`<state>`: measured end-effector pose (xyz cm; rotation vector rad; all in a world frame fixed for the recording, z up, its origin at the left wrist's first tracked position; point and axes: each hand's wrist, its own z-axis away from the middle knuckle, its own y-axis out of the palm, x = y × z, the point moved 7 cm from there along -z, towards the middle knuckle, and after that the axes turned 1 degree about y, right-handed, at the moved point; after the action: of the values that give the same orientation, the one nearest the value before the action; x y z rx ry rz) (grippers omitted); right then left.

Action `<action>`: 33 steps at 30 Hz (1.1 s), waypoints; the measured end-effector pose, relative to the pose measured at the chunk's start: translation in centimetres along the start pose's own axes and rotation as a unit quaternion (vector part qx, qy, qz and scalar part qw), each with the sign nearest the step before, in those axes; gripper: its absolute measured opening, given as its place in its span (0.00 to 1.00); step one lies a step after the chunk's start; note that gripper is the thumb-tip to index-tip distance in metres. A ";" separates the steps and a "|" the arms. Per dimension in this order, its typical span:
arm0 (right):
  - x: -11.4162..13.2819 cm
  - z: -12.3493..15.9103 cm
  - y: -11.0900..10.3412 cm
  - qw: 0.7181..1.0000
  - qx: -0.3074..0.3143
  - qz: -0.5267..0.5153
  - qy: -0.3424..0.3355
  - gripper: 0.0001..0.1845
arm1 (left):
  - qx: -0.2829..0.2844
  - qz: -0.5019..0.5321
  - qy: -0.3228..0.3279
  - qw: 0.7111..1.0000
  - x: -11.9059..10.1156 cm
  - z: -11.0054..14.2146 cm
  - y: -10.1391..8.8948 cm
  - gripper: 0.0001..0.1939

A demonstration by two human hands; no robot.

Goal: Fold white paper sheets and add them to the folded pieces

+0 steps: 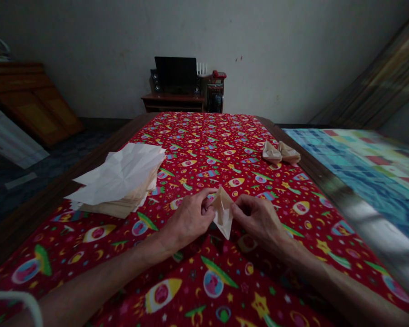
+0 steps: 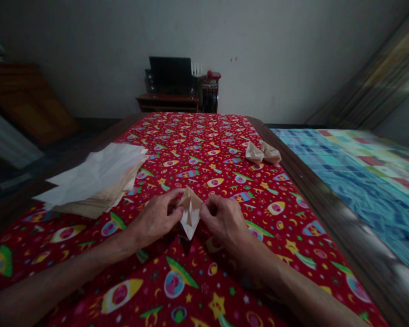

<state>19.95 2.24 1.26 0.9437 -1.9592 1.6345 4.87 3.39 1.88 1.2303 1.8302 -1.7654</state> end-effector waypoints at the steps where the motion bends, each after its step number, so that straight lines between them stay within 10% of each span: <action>1: -0.1 0.0 0.0 1.000 0.003 -0.002 0.002 0.12 | 0.005 0.003 0.000 1.000 -0.1 0.0 0.0 0.20; 12: -0.2 0.3 0.2 1.000 0.018 -0.010 0.012 0.12 | 0.105 0.144 -0.046 0.983 1.0 -0.1 1.2 0.13; 33: -1.0 0.6 1.4 0.967 0.102 -0.216 0.093 0.11 | 0.268 0.550 -0.161 0.774 -0.6 2.2 3.2 0.18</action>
<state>19.62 2.05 -0.52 1.1517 -1.3611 1.6138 6.83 0.74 -0.20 1.5519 0.1680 -1.5643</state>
